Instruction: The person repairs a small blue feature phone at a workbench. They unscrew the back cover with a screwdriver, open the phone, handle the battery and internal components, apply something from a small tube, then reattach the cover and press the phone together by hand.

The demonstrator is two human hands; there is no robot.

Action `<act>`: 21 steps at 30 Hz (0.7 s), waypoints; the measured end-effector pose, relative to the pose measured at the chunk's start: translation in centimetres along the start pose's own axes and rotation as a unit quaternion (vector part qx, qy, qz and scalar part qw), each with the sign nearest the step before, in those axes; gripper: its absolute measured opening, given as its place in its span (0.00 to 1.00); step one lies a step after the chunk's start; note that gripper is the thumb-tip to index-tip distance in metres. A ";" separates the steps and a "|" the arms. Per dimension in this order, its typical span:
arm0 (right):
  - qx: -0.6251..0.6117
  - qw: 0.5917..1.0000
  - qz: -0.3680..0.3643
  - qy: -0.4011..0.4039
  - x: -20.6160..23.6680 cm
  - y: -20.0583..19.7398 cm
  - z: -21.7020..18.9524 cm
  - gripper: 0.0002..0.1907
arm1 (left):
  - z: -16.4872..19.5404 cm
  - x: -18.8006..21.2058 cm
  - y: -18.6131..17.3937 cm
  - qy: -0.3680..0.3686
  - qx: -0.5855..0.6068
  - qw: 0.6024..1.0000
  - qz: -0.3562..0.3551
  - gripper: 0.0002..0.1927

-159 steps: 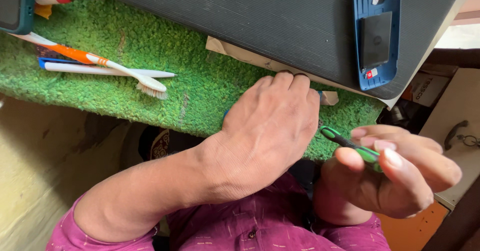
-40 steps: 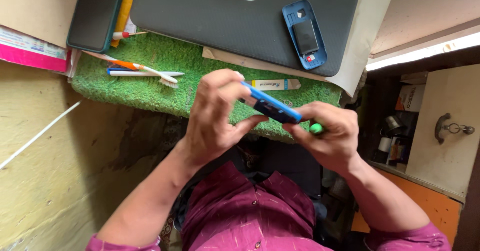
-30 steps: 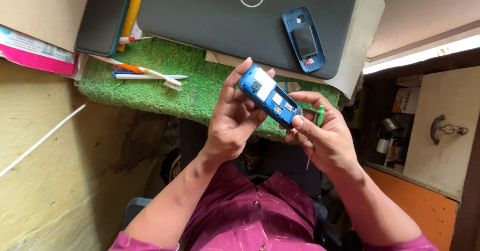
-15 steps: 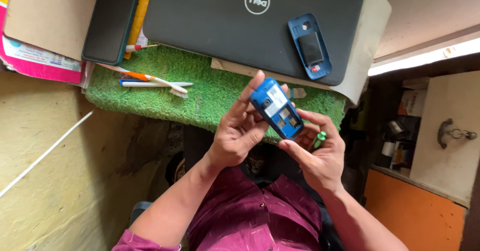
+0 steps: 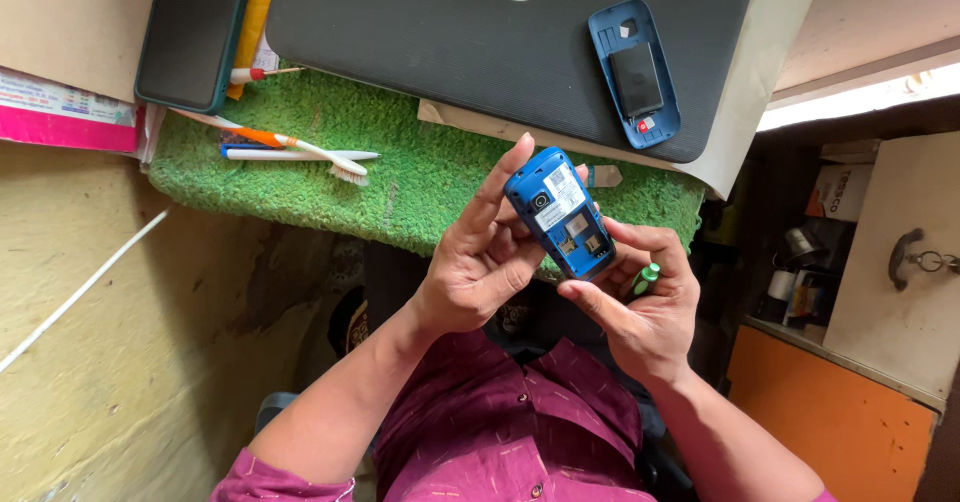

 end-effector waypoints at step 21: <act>-0.144 0.989 0.039 0.022 -4.0 -4.2 -5.0 0.30 | 3.8 -0.9 0.3 0.073 -0.626 0.771 0.092 0.27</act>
Point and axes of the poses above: each hand's wrist, its own x-axis away from the middle knuckle, its own y-axis out of the palm, z = x × y, the point moved 1 cm from there along -x, towards the middle knuckle, and after that the axes turned 9 degrees about -y, right-handed, at the moved point
